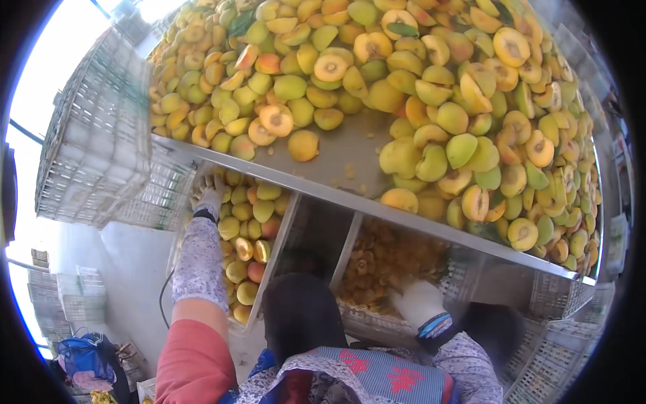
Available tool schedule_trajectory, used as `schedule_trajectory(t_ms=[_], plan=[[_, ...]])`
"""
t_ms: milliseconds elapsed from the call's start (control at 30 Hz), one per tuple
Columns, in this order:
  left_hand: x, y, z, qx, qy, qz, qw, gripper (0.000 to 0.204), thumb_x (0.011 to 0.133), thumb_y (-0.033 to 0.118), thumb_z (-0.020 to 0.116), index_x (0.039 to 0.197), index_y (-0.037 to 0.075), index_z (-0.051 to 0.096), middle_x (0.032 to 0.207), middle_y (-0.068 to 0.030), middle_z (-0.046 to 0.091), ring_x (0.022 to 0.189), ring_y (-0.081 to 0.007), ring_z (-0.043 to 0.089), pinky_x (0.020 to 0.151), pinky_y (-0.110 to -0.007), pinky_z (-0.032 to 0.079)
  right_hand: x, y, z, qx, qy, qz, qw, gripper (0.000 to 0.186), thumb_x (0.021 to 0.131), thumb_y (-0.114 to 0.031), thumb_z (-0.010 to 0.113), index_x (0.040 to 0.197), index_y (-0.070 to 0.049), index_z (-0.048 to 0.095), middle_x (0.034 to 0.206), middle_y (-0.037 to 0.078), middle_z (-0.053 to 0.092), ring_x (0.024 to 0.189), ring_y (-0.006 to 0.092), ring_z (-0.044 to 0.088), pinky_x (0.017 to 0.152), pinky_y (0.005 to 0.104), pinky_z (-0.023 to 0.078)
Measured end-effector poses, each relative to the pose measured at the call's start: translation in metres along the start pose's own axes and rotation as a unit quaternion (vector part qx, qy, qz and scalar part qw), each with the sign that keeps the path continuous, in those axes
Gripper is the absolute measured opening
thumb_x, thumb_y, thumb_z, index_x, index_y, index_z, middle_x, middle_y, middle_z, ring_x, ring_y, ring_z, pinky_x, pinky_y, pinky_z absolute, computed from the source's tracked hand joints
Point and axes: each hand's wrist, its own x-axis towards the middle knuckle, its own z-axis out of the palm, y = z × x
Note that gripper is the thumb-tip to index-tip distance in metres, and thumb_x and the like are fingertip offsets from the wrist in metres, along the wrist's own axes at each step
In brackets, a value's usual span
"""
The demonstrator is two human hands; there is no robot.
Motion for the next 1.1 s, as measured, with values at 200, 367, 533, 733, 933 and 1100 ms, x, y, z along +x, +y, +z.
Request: schedule_trajectory(t_ms=[200, 367, 533, 733, 933, 1100], plan=[[-0.067, 0.043, -0.064, -0.422, 0.345, 0.086, 0.834, 0.059, 0.100, 0.040, 0.060, 0.141, -0.001, 0.053, 0.145, -0.0271, 0.049, 0.125, -0.0436, 0.055, 0.106, -0.053, 0.045, -0.008, -0.013, -0.013, 0.059, 0.062, -0.024, 0.996, 0.044, 0.094, -0.044, 0.059, 0.119, -0.007, 0.065, 0.094, 0.022, 0.072, 0.090, 0.0413, 0.070, 0.080, 0.0511, 0.055], [-0.158, 0.148, -0.151, -0.345, 0.394, 0.404, 0.750, 0.061, 0.095, 0.033, 0.071, 0.138, -0.007, 0.052, 0.142, -0.0301, 0.051, 0.125, -0.0425, 0.055, 0.107, -0.049, 0.045, -0.014, -0.014, -0.017, 0.084, 0.096, -0.056, 0.990, 0.046, 0.093, -0.043, 0.061, 0.118, -0.004, 0.063, 0.092, 0.022, 0.072, 0.087, 0.0416, 0.070, 0.078, 0.0511, 0.055], [-0.147, 0.206, -0.165, -0.134, 0.187, 0.462, 0.857, 0.060, 0.088, 0.033, 0.075, 0.138, 0.006, 0.056, 0.135, -0.0251, 0.057, 0.126, -0.0414, 0.054, 0.106, -0.046, 0.046, -0.025, -0.016, -0.025, 0.089, 0.134, -0.085, 0.983, 0.043, 0.093, -0.042, 0.062, 0.115, -0.005, 0.062, 0.084, 0.022, 0.071, 0.080, 0.0423, 0.070, 0.072, 0.0513, 0.055], [-0.167, 0.212, -0.161, -0.348, 0.137, 0.419, 0.828, 0.035, 0.088, 0.027, 0.076, 0.114, 0.007, 0.066, 0.100, -0.0108, 0.069, 0.093, -0.0261, 0.067, 0.082, -0.037, 0.053, -0.036, -0.018, -0.045, 0.166, 0.214, -0.131, 0.954, 0.034, 0.093, -0.035, 0.066, 0.109, -0.005, 0.061, 0.081, 0.022, 0.070, 0.077, 0.0425, 0.069, 0.069, 0.0520, 0.054], [-0.326, 0.232, -0.171, -0.660, -0.279, 0.246, 0.653, 0.019, 0.099, 0.021, 0.069, 0.109, 0.007, 0.062, 0.092, -0.0035, 0.065, 0.083, -0.0125, 0.064, 0.074, -0.027, 0.053, -0.053, -0.037, -0.080, 0.351, 0.327, -0.192, 0.856, 0.030, 0.095, -0.032, 0.065, 0.105, -0.004, 0.060, 0.078, 0.025, 0.066, 0.078, 0.0470, 0.066, 0.066, 0.0512, 0.052], [-0.388, 0.233, -0.140, -0.540, -0.065, 0.534, 0.647, 0.028, 0.104, 0.022, 0.061, 0.125, 0.004, 0.057, 0.114, -0.0100, 0.063, 0.103, -0.0243, 0.066, 0.090, -0.037, 0.056, -0.060, -0.031, -0.087, 0.377, 0.344, -0.170, 0.843, 0.031, 0.096, -0.033, 0.063, 0.102, -0.003, 0.061, 0.078, 0.026, 0.065, 0.077, 0.0474, 0.065, 0.066, 0.0517, 0.051]])
